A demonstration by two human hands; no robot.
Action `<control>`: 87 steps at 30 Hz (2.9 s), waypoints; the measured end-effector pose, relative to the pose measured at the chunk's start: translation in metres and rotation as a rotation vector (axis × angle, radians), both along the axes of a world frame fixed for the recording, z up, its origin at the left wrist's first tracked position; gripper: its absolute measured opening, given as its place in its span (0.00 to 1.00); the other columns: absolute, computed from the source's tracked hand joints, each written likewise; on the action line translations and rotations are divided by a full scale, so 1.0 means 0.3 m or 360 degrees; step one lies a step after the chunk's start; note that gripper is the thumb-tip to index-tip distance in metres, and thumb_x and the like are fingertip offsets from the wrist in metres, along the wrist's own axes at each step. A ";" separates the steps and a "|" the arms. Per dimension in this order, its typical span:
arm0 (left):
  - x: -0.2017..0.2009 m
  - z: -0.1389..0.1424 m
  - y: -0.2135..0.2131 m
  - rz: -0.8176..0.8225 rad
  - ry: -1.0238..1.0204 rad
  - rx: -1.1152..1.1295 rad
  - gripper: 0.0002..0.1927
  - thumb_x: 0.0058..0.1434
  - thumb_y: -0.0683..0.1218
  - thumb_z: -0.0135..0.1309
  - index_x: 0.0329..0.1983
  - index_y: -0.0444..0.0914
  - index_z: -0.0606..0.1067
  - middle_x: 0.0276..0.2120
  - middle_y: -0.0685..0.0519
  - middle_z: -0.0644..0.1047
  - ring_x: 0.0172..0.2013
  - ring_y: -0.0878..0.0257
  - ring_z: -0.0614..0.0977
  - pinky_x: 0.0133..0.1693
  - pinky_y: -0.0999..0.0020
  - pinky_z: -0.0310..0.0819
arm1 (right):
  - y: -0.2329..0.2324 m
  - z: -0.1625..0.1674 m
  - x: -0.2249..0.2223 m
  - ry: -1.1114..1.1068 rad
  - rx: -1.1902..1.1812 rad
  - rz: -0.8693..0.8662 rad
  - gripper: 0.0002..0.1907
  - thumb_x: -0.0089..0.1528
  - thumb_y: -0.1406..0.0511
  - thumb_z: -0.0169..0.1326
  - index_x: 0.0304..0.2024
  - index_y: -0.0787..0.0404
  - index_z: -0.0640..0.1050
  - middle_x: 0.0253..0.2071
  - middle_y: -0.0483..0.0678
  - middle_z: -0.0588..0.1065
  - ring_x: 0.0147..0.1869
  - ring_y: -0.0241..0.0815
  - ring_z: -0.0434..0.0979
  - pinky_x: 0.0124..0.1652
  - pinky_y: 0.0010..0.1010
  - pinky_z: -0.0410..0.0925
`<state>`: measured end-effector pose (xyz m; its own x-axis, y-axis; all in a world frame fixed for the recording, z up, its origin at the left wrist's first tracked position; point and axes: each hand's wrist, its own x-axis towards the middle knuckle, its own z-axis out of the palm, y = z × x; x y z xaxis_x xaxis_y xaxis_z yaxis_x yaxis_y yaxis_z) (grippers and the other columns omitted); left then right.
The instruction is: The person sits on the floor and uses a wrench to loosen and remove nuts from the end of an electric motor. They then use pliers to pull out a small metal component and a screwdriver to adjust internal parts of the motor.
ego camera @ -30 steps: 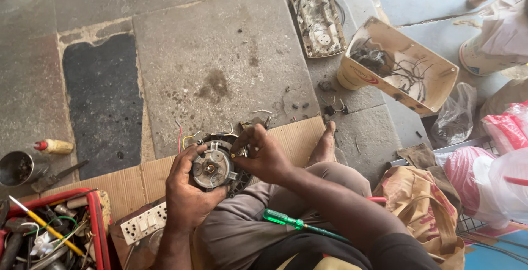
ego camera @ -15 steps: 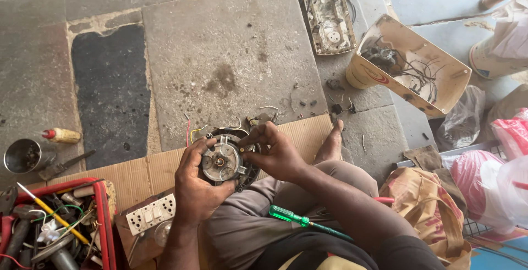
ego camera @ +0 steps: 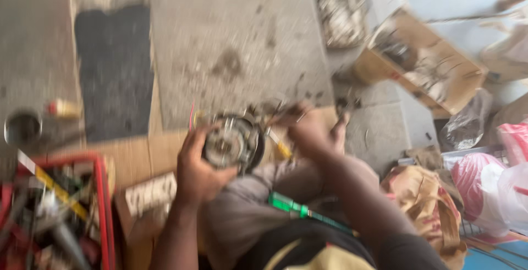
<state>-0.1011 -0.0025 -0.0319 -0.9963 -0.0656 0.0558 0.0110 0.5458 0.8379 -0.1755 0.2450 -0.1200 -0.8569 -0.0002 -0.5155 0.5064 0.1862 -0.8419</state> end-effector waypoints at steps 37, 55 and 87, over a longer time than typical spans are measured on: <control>0.006 -0.053 -0.014 -0.0087 0.0118 0.0200 0.41 0.39 0.41 0.70 0.61 0.37 0.72 0.60 0.43 0.74 0.63 0.50 0.76 0.64 0.60 0.71 | -0.198 0.122 -0.167 0.0130 -0.1183 0.0370 0.38 0.68 0.77 0.46 0.76 0.53 0.49 0.61 0.62 0.71 0.58 0.55 0.80 0.54 0.48 0.77; 0.008 -0.058 -0.005 -0.0071 0.0246 0.0127 0.41 0.39 0.41 0.71 0.61 0.38 0.73 0.59 0.41 0.75 0.63 0.46 0.76 0.64 0.57 0.72 | 0.043 0.082 0.390 -0.0705 -0.0927 -0.0021 0.12 0.67 0.62 0.53 0.37 0.68 0.75 0.26 0.57 0.78 0.24 0.47 0.79 0.27 0.35 0.73; 0.015 -0.067 -0.002 -0.0110 0.0226 0.0142 0.44 0.39 0.41 0.73 0.62 0.38 0.71 0.61 0.39 0.72 0.66 0.44 0.72 0.66 0.54 0.68 | -0.121 0.213 -0.207 0.0210 -0.1054 0.0101 0.36 0.69 0.71 0.43 0.77 0.66 0.47 0.42 0.60 0.79 0.30 0.40 0.78 0.24 0.23 0.65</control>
<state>-0.0966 -0.0031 -0.0522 -0.9812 -0.0083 0.1931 0.1673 0.4631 0.8704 -0.2374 0.2087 -0.0561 -0.9007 -0.3322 -0.2802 0.3965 -0.3643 -0.8427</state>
